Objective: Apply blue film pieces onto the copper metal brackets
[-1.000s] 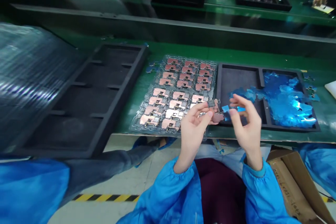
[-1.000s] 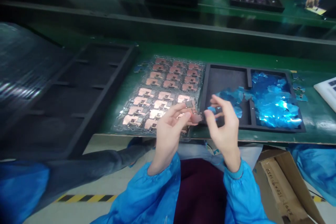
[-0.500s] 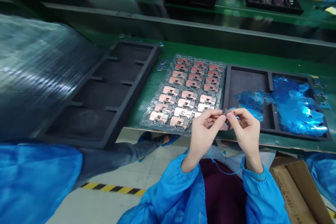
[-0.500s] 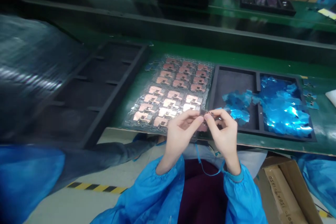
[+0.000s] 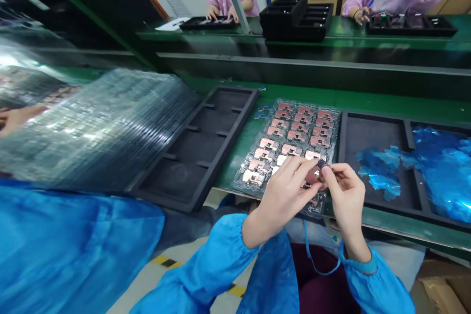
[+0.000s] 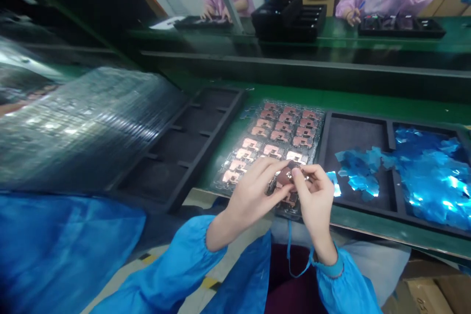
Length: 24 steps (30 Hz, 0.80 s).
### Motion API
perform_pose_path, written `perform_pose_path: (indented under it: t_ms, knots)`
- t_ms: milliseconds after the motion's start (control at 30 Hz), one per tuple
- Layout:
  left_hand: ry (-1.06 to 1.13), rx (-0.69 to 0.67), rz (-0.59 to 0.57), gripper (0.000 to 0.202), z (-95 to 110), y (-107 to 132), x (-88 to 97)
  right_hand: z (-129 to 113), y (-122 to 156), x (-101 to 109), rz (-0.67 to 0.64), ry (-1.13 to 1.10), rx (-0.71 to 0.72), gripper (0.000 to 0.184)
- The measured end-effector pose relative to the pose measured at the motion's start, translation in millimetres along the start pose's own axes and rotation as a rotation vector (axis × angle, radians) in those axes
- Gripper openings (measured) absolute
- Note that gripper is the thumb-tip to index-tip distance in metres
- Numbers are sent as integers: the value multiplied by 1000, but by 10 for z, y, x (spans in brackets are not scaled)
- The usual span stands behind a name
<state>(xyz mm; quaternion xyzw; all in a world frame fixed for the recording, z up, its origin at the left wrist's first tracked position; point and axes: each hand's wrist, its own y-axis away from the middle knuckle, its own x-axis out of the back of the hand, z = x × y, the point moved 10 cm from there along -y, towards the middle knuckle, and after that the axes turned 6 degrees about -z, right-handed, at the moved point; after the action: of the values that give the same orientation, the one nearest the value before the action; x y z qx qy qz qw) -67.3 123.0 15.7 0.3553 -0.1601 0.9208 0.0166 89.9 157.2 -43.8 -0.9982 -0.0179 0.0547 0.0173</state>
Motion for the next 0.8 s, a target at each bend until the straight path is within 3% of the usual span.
perform_pose_path:
  t_ms: [100, 233, 300, 400, 500, 567, 667, 800]
  knots:
    - [-174, -86, -65, 45, 13, -44, -4, 110, -55, -134, 0, -63, -17, 41]
    - [-224, -143, -123, 48, -102, -169, 59, 179, -123, -283, -46, -110, -3, 34]
    - [-232, -159, -142, 44, -290, -334, 181, 150, -122, -331, -122, -84, 20, 32]
    - [-330, -113, -177, 41, -812, -716, 401, 75, -64, -260, -197, 1, 47, 39]
    - [-415, -41, -276, 38, -1396, -1054, 480, -2, -8, -43, -164, 76, 63, 41]
    - [-423, -31, -311, 35, -1638, -1172, 477, -34, 4, 78, -134, 107, 70, 40]
    - [-445, -46, -344, 33, -1777, -1195, 415, -37, -3, 153, -120, 142, 64, 39]
    - [-469, -83, -367, 32, -1772, -1104, 375, 14, -15, 148, -125, 177, 21, 40]
